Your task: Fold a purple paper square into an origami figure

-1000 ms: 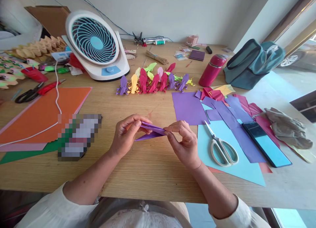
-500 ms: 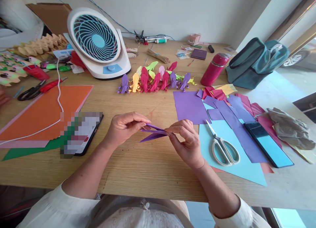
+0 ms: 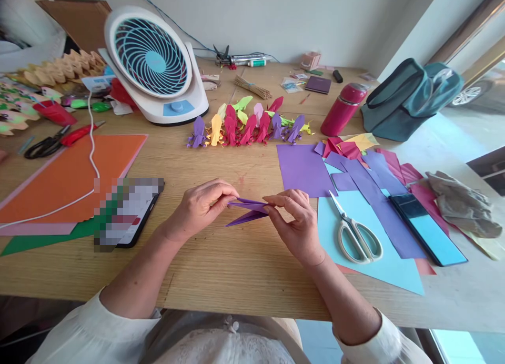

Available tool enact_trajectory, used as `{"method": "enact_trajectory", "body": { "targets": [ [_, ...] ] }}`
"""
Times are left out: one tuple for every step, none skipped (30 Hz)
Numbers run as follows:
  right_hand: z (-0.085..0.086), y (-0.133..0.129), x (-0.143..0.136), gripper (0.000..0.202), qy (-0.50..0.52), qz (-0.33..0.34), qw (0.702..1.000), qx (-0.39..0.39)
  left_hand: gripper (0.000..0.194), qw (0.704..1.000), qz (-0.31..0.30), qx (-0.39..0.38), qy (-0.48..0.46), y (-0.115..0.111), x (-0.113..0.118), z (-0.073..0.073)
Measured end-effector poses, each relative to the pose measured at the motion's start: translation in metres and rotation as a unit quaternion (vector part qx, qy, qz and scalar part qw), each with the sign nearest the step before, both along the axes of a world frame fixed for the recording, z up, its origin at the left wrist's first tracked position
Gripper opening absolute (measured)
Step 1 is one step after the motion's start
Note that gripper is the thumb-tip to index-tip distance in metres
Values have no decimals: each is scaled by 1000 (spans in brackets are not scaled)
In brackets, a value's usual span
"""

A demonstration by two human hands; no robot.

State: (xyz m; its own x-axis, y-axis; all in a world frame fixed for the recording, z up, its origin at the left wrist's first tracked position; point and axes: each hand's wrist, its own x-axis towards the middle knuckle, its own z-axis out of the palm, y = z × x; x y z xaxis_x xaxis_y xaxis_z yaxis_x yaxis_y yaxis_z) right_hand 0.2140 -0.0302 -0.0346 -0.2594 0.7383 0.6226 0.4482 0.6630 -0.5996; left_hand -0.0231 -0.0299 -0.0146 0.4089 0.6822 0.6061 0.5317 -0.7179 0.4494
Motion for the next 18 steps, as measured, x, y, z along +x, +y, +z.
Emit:
{"method": "enact_trajectory", "body": {
  "targets": [
    [-1,0,0,11,-3,0,1000,-5,11,1000,-3,-5,-1,0,1,1],
    [-1,1,0,11,-5,-1,1000,-11,11,1000,-6,-12,-3,0,1,1],
    [-1,1,0,10,-5,-2,1000,-18,12,1000,-8,-22,-7,0,1,1],
    [-2,1,0,10,-3,-4,1000,-24,13,999,-9,-33,-15,-1,2,1],
    [-2,1,0,10,1,-8,1000,-30,14,999,-9,-45,-26,-1,2,1],
    [-2,1,0,10,4,-13,999,-36,15,997,-10,-59,-40,-1,2,1],
    [-2,1,0,10,6,-18,999,-40,16,995,-13,-74,-59,-1,3,0],
    [-2,1,-1,11,8,-22,999,-42,17,992,-16,-91,-80,-1,4,0],
    [-1,1,-1,11,10,-25,999,-43,17,989,-20,-109,-103,-2,5,-1],
    [-1,0,-2,11,10,-28,999,-43,17,984,-22,-127,-124,-2,6,-1],
    [0,0,-2,11,10,-31,999,-44,16,979,-24,-144,-142,-2,7,-1],
    [0,0,-2,11,11,-33,998,-44,16,975,-26,-158,-155,-3,8,-1],
    [0,0,-2,12,12,-35,998,-46,16,972,-26,-168,-164,-3,9,-1],
    [0,1,-2,12,12,-38,998,-47,16,970,-26,-174,-167,-4,10,0],
    [0,1,-2,12,14,-40,998,-49,17,969,-25,-177,-168,-4,10,1],
    [1,1,-2,12,15,-43,998,-51,18,969,-24,-180,-167,-5,11,2],
    [0,1,-2,12,17,-44,997,-54,19,969,-24,-181,-167,-6,11,3],
    [0,1,-2,12,20,-46,997,-56,20,969,-24,-183,-167,-6,11,3]
  ]
}}
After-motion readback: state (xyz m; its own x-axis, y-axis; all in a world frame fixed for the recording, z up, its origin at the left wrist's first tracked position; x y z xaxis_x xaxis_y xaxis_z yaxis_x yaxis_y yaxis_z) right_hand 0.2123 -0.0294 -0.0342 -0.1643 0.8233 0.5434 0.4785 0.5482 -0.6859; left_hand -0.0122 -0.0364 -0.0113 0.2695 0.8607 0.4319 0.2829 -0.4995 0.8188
